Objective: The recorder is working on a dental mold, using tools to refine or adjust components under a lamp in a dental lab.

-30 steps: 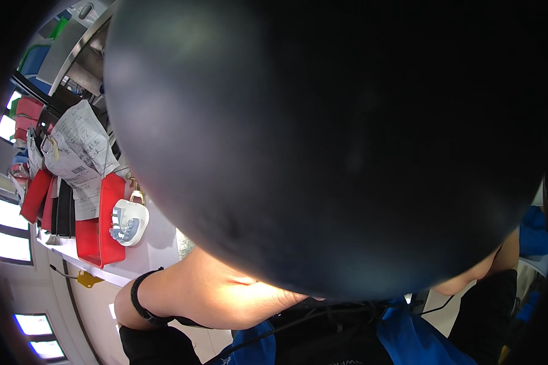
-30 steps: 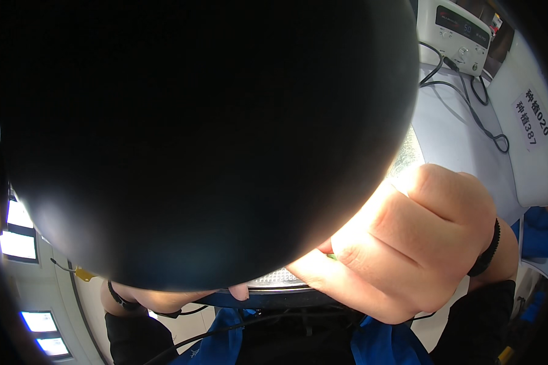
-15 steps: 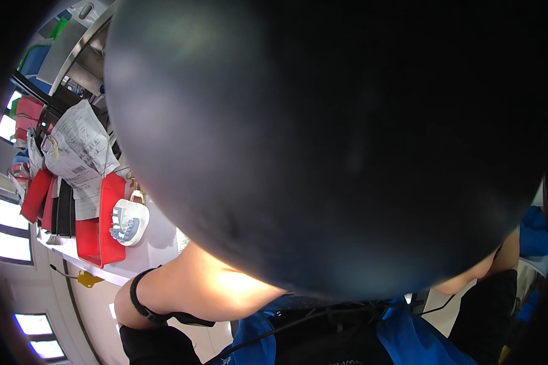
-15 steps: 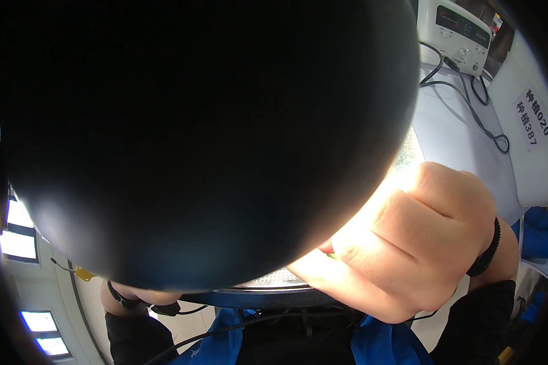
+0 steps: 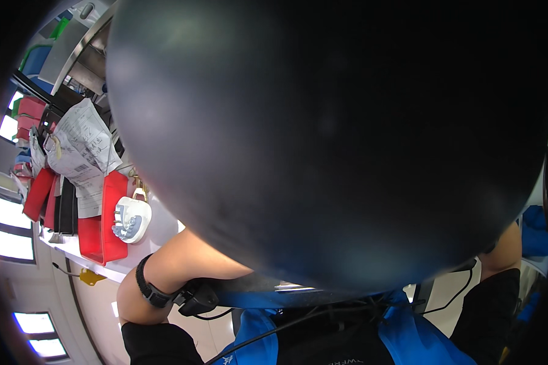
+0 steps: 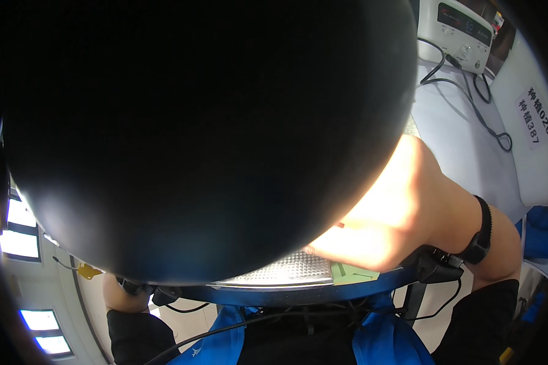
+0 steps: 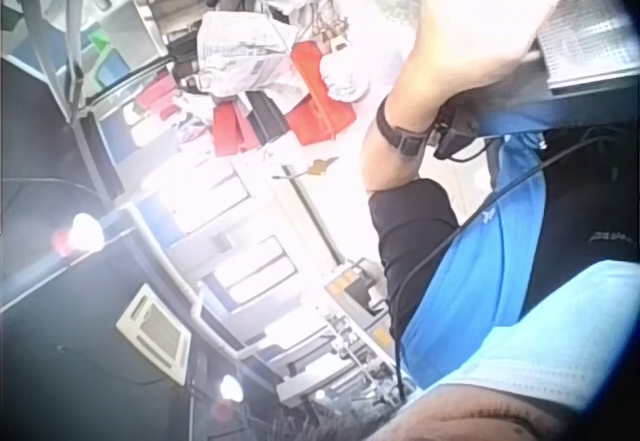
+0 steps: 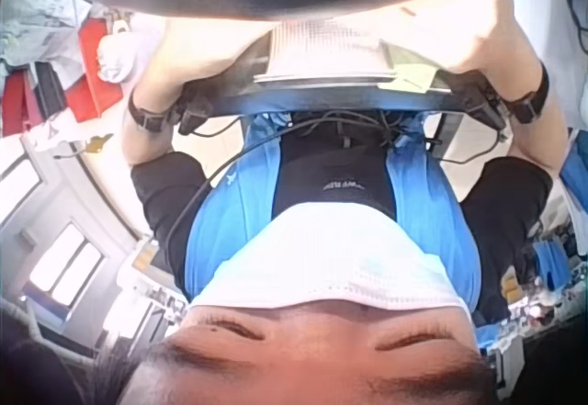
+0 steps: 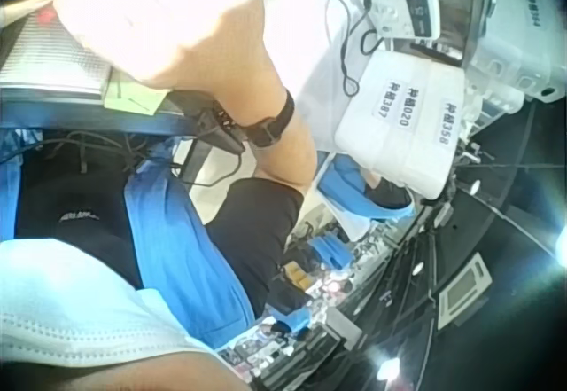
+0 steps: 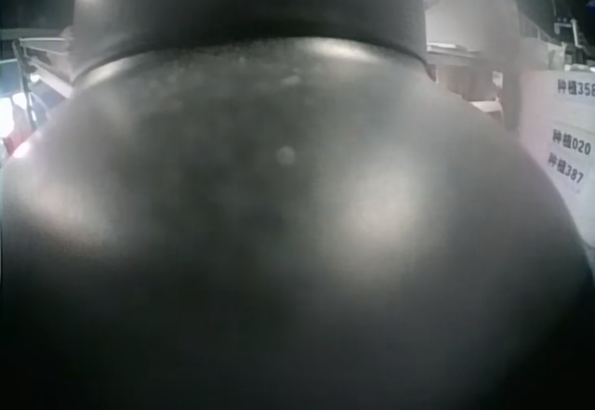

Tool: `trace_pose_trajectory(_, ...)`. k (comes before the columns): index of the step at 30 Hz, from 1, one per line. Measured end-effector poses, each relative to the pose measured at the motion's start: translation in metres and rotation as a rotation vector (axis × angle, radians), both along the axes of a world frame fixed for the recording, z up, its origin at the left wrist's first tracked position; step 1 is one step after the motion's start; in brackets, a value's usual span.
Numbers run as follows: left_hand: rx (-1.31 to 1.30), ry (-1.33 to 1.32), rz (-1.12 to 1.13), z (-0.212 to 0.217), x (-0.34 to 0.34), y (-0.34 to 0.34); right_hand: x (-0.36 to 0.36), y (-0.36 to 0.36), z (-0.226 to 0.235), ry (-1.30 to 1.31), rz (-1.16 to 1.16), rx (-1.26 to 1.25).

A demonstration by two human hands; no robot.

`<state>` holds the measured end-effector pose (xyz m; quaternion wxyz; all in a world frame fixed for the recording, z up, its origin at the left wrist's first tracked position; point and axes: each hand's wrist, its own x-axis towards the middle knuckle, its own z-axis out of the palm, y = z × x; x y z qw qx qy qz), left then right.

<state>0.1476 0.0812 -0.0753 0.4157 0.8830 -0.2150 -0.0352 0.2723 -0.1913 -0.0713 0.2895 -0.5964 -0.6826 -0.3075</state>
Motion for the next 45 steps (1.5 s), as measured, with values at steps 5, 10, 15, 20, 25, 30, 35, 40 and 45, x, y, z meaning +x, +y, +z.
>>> trace_pose_trajectory(5,-0.002,0.007,-0.108,0.000,0.008,-0.009,0.005,-0.007,-0.016,0.029,0.060,0.024)
trace_pose_trajectory(10,0.019,0.025,-0.097,-0.002,0.009,-0.010,0.008,-0.009,-0.020,0.072,0.110,-0.094)
trace_pose_trajectory(15,0.048,0.051,-0.074,0.003,0.003,-0.014,0.002,0.001,-0.024,0.143,0.141,0.099)
trace_pose_trajectory(20,-0.043,-0.053,-0.144,-0.008,0.011,-0.011,0.003,-0.003,-0.049,0.148,0.110,0.104)
trace_pose_trajectory(25,-0.018,-0.089,-0.070,-0.020,0.011,-0.009,0.015,0.008,-0.063,0.152,0.176,0.083)
trace_pose_trajectory(30,-0.111,-0.279,-0.103,-0.016,0.015,-0.015,0.003,0.000,-0.021,0.220,0.134,0.049)
trace_pose_trajectory(35,-0.075,-0.310,-0.105,-0.012,0.014,-0.021,-0.002,-0.006,-0.021,0.222,0.101,-0.060)
trace_pose_trajectory(40,-0.047,-0.290,-0.082,-0.020,0.012,-0.019,0.013,0.001,-0.044,0.243,0.138,-0.100)
trace_pose_trajectory(45,-0.087,-0.354,-0.095,-0.024,0.013,-0.019,0.000,0.001,-0.019,0.316,0.152,-0.023)
